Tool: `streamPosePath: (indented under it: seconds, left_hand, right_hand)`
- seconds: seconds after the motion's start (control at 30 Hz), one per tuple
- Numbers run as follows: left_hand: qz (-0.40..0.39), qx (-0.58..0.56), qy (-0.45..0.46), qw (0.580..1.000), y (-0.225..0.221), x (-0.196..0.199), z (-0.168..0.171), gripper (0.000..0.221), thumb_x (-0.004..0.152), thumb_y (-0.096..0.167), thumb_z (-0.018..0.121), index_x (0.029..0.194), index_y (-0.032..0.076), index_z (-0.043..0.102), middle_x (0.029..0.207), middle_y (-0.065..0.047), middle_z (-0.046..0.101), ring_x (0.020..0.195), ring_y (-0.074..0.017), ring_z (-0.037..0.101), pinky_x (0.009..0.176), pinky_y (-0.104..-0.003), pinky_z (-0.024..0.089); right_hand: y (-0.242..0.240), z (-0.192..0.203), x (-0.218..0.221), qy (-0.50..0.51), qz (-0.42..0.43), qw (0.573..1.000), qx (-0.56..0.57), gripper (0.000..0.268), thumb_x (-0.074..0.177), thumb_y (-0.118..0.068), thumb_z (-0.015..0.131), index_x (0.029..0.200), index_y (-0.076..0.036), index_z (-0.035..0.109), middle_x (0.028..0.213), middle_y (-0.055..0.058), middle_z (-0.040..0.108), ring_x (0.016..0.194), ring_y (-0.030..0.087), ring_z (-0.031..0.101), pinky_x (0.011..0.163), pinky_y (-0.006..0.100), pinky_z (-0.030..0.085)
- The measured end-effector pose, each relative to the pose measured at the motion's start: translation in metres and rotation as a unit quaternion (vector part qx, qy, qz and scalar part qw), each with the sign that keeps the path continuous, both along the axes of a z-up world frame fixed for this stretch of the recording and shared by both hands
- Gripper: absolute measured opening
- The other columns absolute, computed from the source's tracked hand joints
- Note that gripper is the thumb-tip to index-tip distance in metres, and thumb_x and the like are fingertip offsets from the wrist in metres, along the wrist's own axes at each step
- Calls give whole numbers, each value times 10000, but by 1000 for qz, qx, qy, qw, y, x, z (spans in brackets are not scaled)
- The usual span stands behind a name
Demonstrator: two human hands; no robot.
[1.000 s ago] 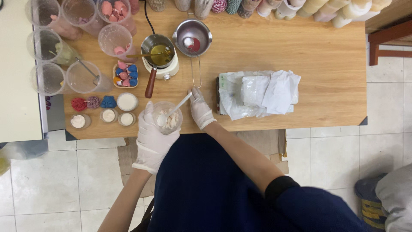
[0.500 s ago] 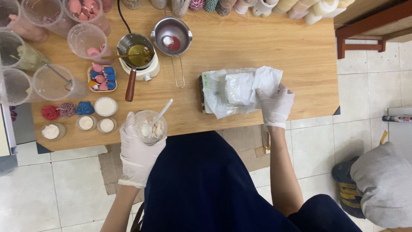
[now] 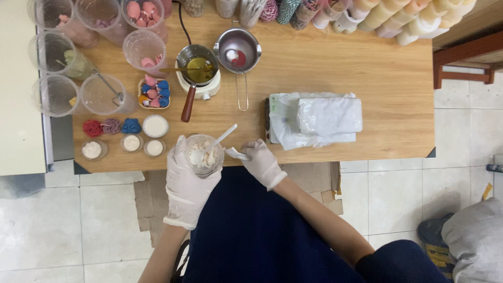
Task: The person measures out pieces of white wax into a small clear cup using a spoon and then pours a yellow liquid from a small heated pot into the cup.
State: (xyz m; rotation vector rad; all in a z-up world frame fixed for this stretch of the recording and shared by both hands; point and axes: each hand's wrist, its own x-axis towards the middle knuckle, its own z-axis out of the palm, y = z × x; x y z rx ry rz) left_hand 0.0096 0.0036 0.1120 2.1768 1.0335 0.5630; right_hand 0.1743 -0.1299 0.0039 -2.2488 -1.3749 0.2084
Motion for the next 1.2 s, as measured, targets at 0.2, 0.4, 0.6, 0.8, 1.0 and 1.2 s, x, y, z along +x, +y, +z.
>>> streamPosePath:
  seconds: [0.2,0.4,0.6,0.8,1.0,1.2]
  left_hand:
    - [5,4,-12,1000,9,-7,3,1030,660,293,918,1494,0,390,1340,-252,521,1206,-430,586,989,-486,507]
    - [-6,-40,37,999,11,-12,4,1069,630,314,928,1491,-11,384,1312,-254,522,1183,-419,589,978,-483,502]
    - [-9,0,25,1000,7,-10,5,1048,636,325,919,1488,-4,405,1316,-253,530,1175,-433,592,965,-494,506]
    - [-15,7,30,999,6,-4,1,1036,630,329,921,1474,5,415,1310,-253,531,1166,-430,601,958,-487,513]
    - [-14,-21,33,999,7,-7,5,1033,640,295,914,1492,6,406,1295,-236,542,1137,-411,615,944,-481,518]
    - [-12,-8,36,999,12,-7,-1,1035,638,305,920,1477,-7,402,1303,-249,529,1154,-427,601,957,-485,512]
  right_hand:
    - [9,-44,15,-23,-58,981,-181,150,1046,-253,678,1022,-140,774,968,93,726,917,283,690,800,373,583]
    - [28,-86,24,-302,-69,926,-215,443,927,-76,649,1356,-66,542,1277,80,654,961,206,695,594,296,597]
    - [30,-142,-12,-210,-211,925,-238,698,864,-49,573,1454,156,260,1529,301,358,1370,413,430,1147,450,416]
    - [55,-102,-14,12,-267,949,-166,923,953,-407,566,1457,236,136,1532,434,175,1459,540,189,1224,524,141]
    - [85,-101,21,-56,-217,967,-121,905,1003,-468,498,1507,198,148,1593,391,154,1484,533,159,1237,527,133]
    - [76,-104,45,-66,43,984,-161,668,1031,-330,469,1565,18,272,1630,286,228,1510,477,193,1236,497,205]
